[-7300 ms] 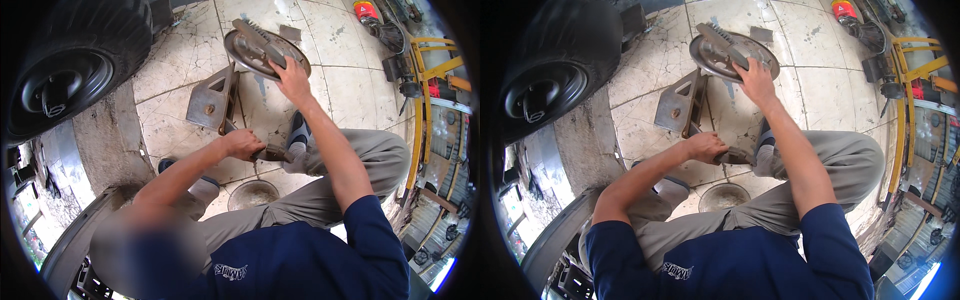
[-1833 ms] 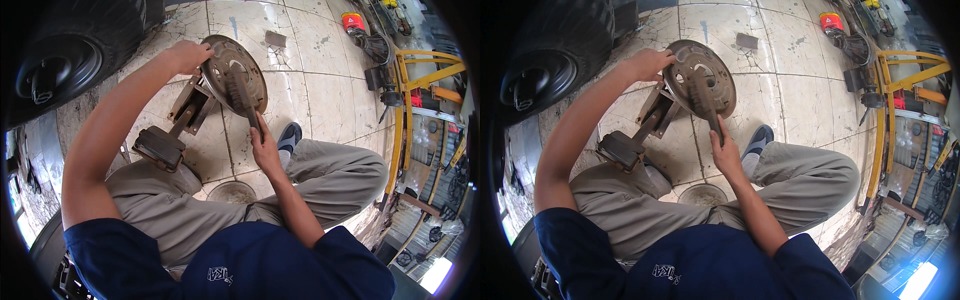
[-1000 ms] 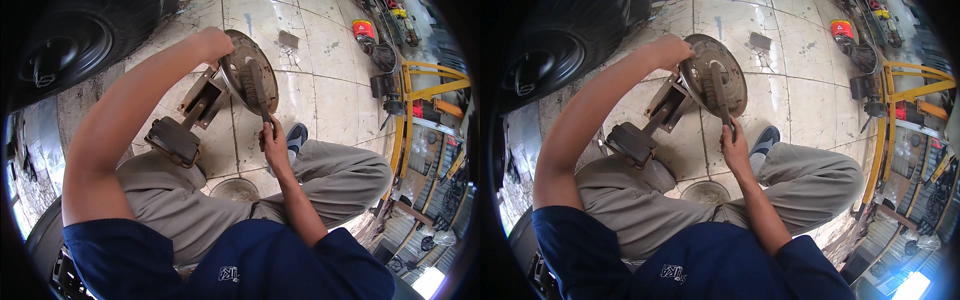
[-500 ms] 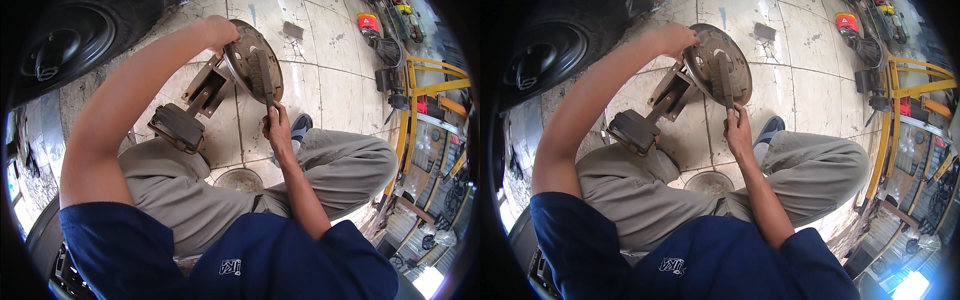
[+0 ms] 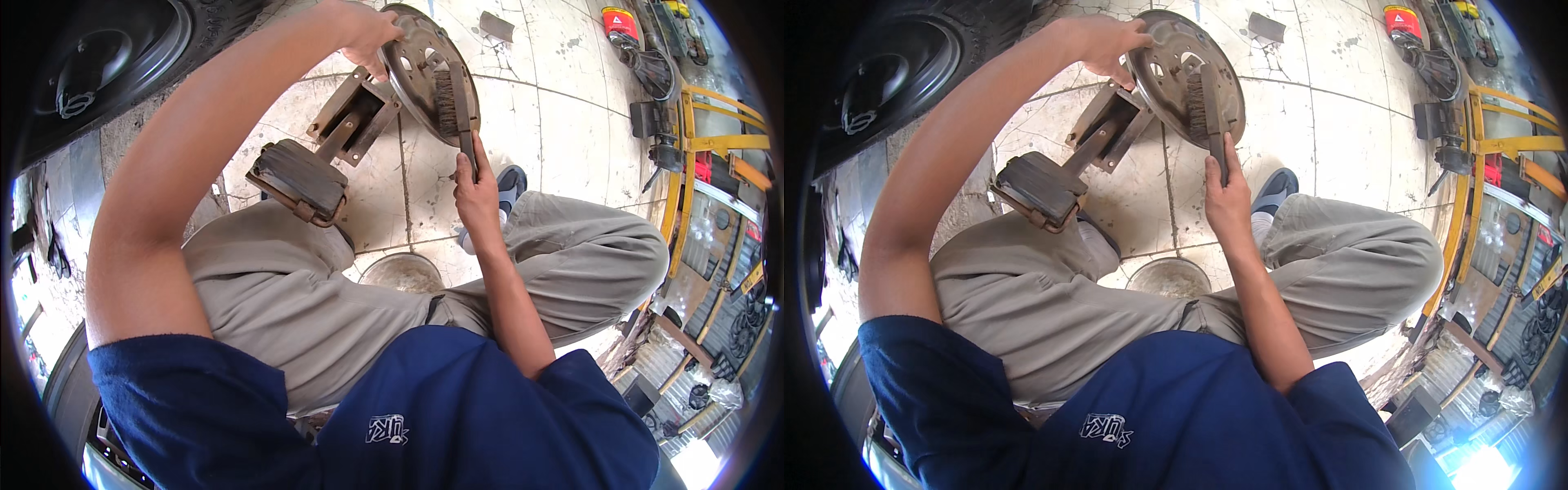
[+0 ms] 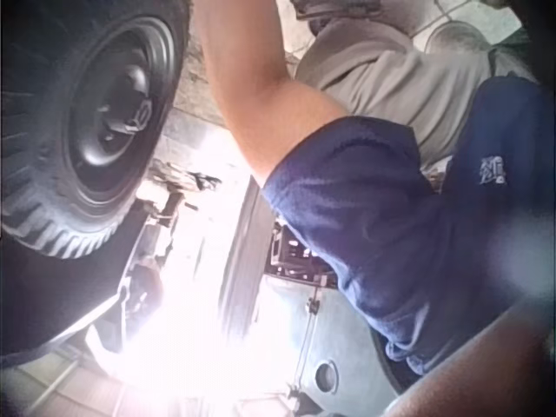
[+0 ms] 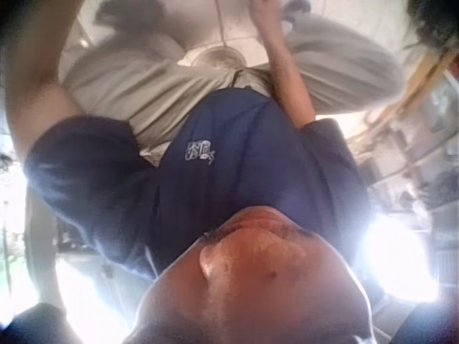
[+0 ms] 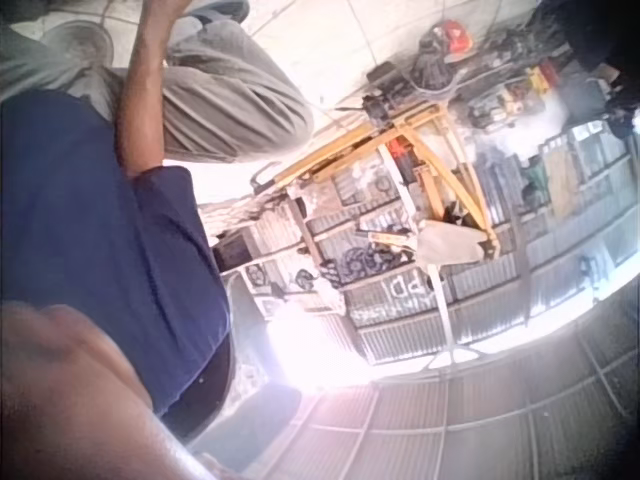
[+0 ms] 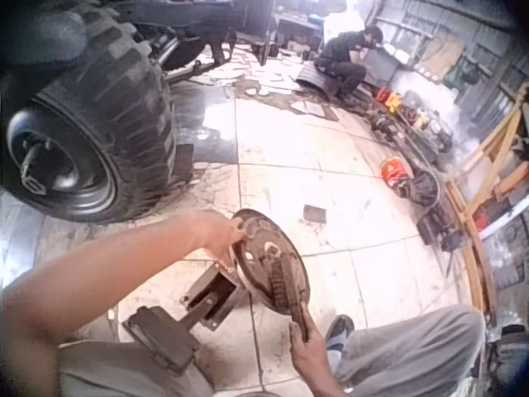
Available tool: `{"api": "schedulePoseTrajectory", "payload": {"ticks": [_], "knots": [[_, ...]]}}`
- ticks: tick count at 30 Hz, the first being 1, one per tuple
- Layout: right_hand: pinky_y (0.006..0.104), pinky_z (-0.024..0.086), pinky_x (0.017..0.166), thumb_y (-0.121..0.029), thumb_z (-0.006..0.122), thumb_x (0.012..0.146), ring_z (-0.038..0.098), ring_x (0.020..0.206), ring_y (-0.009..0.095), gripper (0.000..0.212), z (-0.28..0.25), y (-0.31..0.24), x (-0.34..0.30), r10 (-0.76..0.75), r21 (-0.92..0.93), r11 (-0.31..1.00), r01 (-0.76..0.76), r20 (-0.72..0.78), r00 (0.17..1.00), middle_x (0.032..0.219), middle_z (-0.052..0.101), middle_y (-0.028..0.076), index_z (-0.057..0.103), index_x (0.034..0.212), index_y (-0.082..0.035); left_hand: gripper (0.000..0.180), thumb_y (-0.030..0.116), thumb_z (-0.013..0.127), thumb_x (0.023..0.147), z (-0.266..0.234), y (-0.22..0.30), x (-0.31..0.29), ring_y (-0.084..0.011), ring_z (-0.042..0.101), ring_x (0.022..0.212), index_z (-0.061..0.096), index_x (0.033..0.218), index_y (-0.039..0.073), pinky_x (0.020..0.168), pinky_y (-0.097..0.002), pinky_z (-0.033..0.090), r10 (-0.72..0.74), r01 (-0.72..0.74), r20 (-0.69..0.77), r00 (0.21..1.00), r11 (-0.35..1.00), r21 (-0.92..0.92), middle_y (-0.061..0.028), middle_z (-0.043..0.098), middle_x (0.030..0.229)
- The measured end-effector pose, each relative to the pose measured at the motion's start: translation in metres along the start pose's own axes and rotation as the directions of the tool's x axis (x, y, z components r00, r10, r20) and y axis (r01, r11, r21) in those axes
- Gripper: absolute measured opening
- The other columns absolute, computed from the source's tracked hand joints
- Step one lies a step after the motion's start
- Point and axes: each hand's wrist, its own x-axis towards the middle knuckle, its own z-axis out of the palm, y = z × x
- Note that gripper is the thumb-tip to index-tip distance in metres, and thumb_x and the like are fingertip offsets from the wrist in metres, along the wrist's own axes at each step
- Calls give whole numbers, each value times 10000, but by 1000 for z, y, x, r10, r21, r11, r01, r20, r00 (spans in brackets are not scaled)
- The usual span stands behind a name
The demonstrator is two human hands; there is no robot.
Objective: The person sits on the floor and scrubs a detached brake drum and backing plate with a wire brush. The person rotates the parts to clean multiple surfaces, then places the cleaned components on the floor.
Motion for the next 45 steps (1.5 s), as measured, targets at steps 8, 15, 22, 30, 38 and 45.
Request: {"api": "schedulePoseTrajectory", "payload": {"ticks": [8,15,22,30,38,45], "knots": [[327,474,962,-292,553,1038,653,1112,251,570,-1,-15,2,17,-3,1000,-16,52,999,1296,641,244,379,1553,-120,863,567,765,803,2,-6,-2,-361,620,1170,438,1477,138,982,-469,513,35,-36,-23,999,999,-36,-101,495,1399],[373,475,1002,-310,540,1038,624,1215,348,567,-1,-32,-4,5,-90,996,6,121,993,1339,610,271,381,1549,-122,874,626,724,811,9,-6,-5,-362,623,1163,446,1470,125,980,-467,511,2,-4,-39,999,1000,-28,-101,500,1401],[393,465,1021,-341,553,1025,604,1251,363,606,-7,-41,-9,-63,-161,984,81,115,991,1328,611,288,372,1553,-104,846,628,713,819,6,-3,-8,-368,626,1152,458,1456,134,969,-477,507,23,-25,-39,999,998,-59,-110,515,1375],[406,484,981,-359,543,1030,645,1180,369,584,-12,-37,-7,-9,-132,991,34,191,982,1267,641,296,383,1552,-150,818,621,691,839,17,-11,-5,-360,626,1154,446,1467,157,981,-472,506,21,-26,-76,997,997,-68,-106,499,1383],[430,511,928,-376,540,1023,666,1095,434,601,-10,-35,-6,-107,-247,960,129,102,989,1173,665,322,374,1550,-140,722,594,583,933,10,-7,-5,-356,614,1166,443,1473,136,993,-480,489,7,-11,-34,999,990,-139,-116,480,1383],[454,510,917,-350,565,1012,662,1079,457,611,-9,-35,-4,-130,-160,976,150,124,984,1134,675,319,364,1553,-151,634,522,566,967,9,-6,5,-361,616,1150,463,1465,143,987,-467,492,-1,-7,-66,998,994,-111,-127,502,1350]]}}
